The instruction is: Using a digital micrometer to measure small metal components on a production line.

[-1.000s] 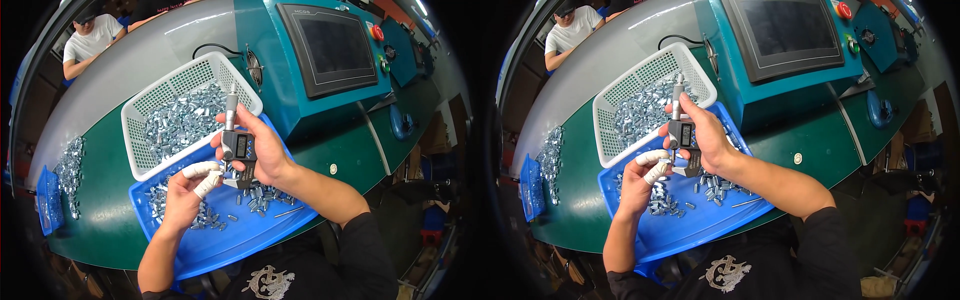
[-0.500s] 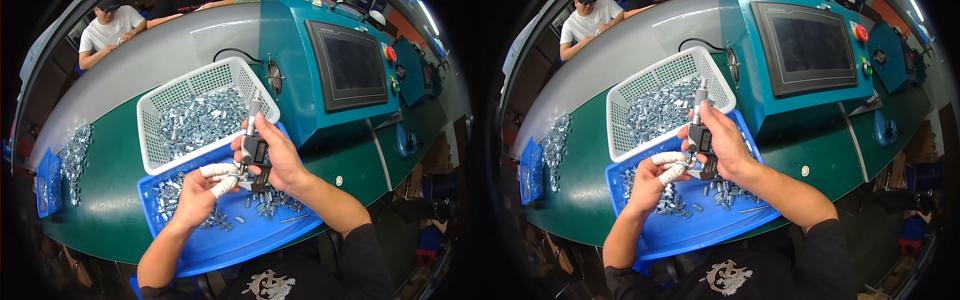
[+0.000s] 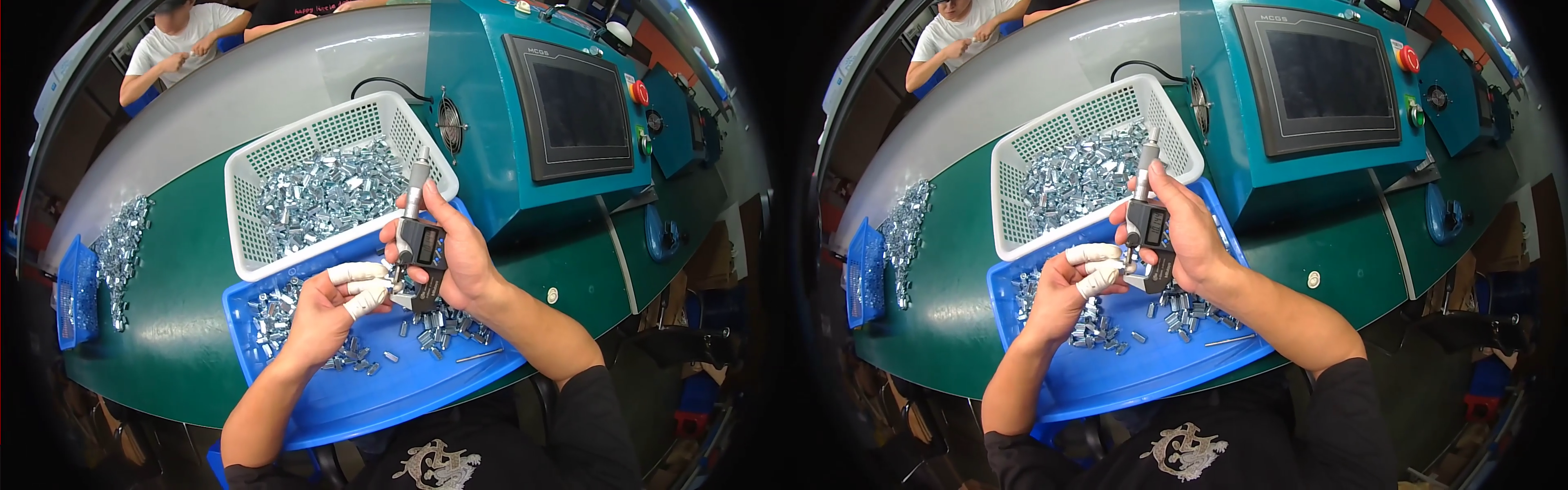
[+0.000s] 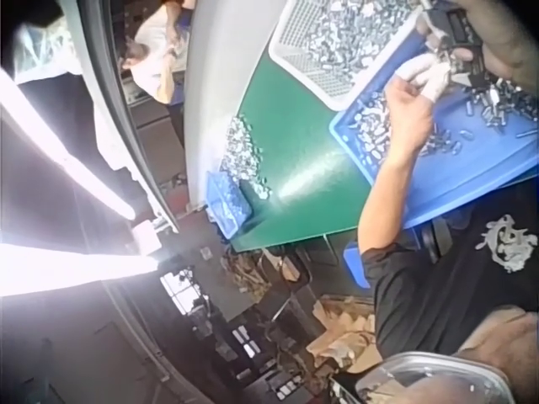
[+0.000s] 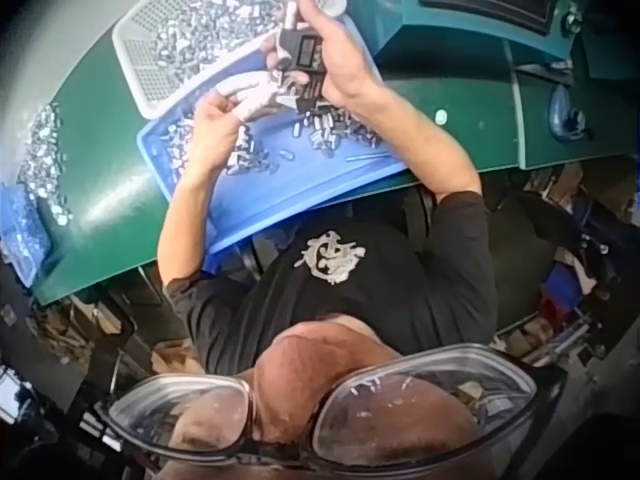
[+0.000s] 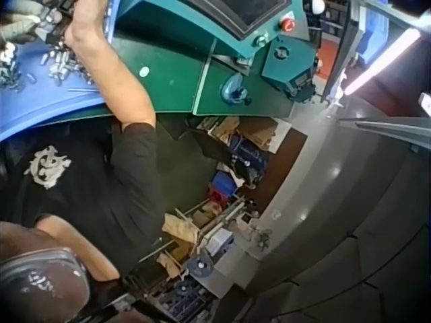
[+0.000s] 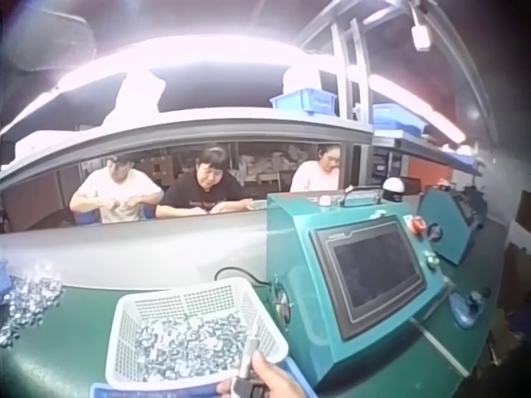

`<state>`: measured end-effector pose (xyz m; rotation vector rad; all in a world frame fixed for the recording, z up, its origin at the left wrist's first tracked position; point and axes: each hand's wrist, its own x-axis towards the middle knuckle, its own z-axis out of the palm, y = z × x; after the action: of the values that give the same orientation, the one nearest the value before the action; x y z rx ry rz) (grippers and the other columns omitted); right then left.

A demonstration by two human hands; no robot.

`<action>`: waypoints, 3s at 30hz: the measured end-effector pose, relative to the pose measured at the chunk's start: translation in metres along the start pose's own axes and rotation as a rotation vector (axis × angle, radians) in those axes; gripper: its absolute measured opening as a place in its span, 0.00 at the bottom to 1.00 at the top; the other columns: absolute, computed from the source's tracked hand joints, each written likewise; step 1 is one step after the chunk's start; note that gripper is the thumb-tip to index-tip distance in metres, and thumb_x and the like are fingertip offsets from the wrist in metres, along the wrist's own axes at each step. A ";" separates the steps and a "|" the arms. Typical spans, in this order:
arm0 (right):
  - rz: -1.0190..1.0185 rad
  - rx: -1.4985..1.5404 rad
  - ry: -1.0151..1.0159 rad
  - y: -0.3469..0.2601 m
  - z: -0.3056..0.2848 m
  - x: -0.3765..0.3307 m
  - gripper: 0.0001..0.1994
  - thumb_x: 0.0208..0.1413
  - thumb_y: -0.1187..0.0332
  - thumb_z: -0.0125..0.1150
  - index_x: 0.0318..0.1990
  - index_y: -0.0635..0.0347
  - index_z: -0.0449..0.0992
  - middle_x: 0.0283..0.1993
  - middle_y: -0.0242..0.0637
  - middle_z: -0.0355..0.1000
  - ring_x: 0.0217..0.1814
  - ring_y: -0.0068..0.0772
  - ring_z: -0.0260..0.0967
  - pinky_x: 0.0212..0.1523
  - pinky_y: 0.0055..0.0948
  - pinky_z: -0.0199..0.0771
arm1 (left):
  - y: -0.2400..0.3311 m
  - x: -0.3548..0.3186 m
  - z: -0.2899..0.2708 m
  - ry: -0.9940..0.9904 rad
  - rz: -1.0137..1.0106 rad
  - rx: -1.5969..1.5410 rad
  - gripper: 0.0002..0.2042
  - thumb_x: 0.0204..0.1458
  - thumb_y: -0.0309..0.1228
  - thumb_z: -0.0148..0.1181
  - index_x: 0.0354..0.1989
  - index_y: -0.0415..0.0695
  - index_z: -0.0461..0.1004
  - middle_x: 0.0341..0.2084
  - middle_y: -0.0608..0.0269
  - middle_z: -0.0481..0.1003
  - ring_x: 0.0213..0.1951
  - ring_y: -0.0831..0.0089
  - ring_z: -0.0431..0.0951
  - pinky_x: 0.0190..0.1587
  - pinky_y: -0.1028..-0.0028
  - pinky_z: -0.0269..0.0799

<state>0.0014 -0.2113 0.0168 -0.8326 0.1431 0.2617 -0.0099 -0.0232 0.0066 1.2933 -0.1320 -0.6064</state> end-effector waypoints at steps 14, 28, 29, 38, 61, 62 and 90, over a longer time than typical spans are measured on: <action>-0.036 -0.085 0.026 -0.002 -0.001 -0.001 0.20 0.64 0.50 0.41 0.50 0.58 0.62 0.33 0.40 0.72 0.28 0.25 0.71 0.15 0.18 0.61 | 0.014 0.017 -0.018 0.520 0.440 0.269 0.23 0.50 0.21 0.60 0.56 0.37 0.63 0.41 0.59 0.72 0.37 0.78 0.72 0.37 0.78 0.73; 0.005 0.016 0.039 0.004 -0.001 0.002 0.19 0.63 0.50 0.43 0.49 0.57 0.63 0.32 0.43 0.73 0.27 0.29 0.73 0.13 0.20 0.63 | -0.034 0.009 -0.013 0.301 0.232 1.532 0.10 0.43 0.34 0.64 0.31 0.41 0.77 0.27 0.54 0.73 0.32 0.56 0.75 0.35 0.60 0.72; 0.008 0.015 0.051 0.005 -0.001 0.001 0.19 0.63 0.50 0.43 0.49 0.57 0.63 0.32 0.43 0.73 0.27 0.29 0.73 0.13 0.20 0.63 | -0.036 0.009 -0.015 0.268 0.265 1.526 0.10 0.43 0.33 0.64 0.31 0.42 0.77 0.27 0.54 0.73 0.33 0.56 0.75 0.35 0.60 0.72; 0.000 0.010 0.040 0.003 0.000 0.001 0.20 0.63 0.49 0.42 0.48 0.55 0.64 0.32 0.41 0.73 0.28 0.30 0.72 0.12 0.18 0.63 | -0.012 0.002 -0.005 0.221 0.302 0.879 0.07 0.52 0.25 0.59 0.39 0.39 0.76 0.27 0.60 0.75 0.29 0.72 0.74 0.33 0.73 0.70; -0.010 0.025 -0.054 0.003 -0.008 0.003 0.25 0.66 0.50 0.32 0.59 0.60 0.58 0.37 0.41 0.71 0.33 0.27 0.72 0.17 0.19 0.66 | -0.002 0.001 0.002 0.047 -0.008 -0.011 0.10 0.53 0.25 0.59 0.43 0.37 0.74 0.36 0.59 0.77 0.37 0.70 0.79 0.39 0.72 0.78; -0.011 0.022 -0.062 0.003 -0.008 0.002 0.25 0.66 0.50 0.32 0.59 0.60 0.58 0.37 0.41 0.71 0.33 0.27 0.72 0.17 0.19 0.66 | -0.001 0.000 0.002 0.049 -0.011 -0.010 0.10 0.53 0.25 0.59 0.43 0.37 0.74 0.36 0.59 0.77 0.37 0.70 0.79 0.39 0.72 0.78; 0.010 -0.008 0.019 0.001 -0.004 0.002 0.22 0.65 0.48 0.37 0.51 0.57 0.62 0.35 0.43 0.72 0.31 0.29 0.73 0.14 0.19 0.64 | -0.009 0.003 -0.004 0.005 0.016 0.023 0.10 0.52 0.23 0.59 0.43 0.37 0.73 0.35 0.58 0.77 0.37 0.70 0.79 0.37 0.71 0.79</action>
<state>0.0026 -0.2138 0.0129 -0.8429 0.1641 0.2638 -0.0086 -0.0229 -0.0037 1.3145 -0.1458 -0.5893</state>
